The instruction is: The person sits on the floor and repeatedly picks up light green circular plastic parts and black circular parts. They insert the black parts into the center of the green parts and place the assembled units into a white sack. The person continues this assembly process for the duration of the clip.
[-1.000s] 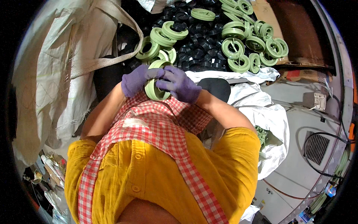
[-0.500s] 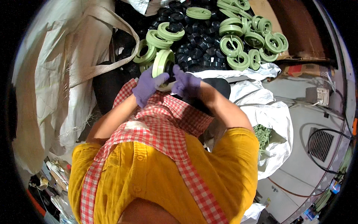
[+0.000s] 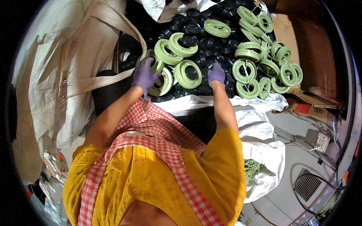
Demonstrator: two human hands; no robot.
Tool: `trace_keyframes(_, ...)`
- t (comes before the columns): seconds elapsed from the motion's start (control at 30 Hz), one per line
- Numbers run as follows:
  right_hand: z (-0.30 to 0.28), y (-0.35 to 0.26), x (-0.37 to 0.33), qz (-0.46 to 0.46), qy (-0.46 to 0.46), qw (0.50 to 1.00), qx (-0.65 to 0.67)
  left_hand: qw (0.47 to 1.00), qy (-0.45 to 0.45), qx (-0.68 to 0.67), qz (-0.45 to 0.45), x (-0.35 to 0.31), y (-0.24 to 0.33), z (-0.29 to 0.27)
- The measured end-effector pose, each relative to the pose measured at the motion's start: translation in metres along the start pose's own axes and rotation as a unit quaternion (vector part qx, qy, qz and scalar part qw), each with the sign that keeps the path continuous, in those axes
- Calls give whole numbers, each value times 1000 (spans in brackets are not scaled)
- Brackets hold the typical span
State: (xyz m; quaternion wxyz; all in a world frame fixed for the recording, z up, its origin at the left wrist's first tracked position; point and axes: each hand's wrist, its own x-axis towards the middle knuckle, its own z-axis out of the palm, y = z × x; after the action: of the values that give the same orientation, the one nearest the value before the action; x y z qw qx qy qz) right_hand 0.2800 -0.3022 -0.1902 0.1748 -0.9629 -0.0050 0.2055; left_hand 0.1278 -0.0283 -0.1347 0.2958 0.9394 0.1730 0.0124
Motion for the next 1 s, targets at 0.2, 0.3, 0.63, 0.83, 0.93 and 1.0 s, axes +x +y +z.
trace_keyframes(0.2, -28, -15, -28, -87, 65, 984, 145, 986, -150, 48, -58, 9, -15, 2)
trace_keyframes(0.3, -34, -24, -66, -179, 40, 924, 337, 950, -57, -299, -76, -27, -2, -18)
trace_keyframes(0.63, -47, -97, -218, -587, 129, 774, 200, 730, -347, -576, -124, -85, 73, -113)
trace_keyframes(0.83, -54, -83, -217, -278, -179, 842, 425, 847, -293, -443, 28, -104, 74, -86)
trace_keyframes(0.93, -61, -89, -218, 0, -372, 720, 586, 796, -213, -567, -4, -112, 79, -76)
trace_keyframes(1.0, -42, -83, -211, -370, 33, 876, 308, 808, -216, -548, -11, -113, 78, -79)
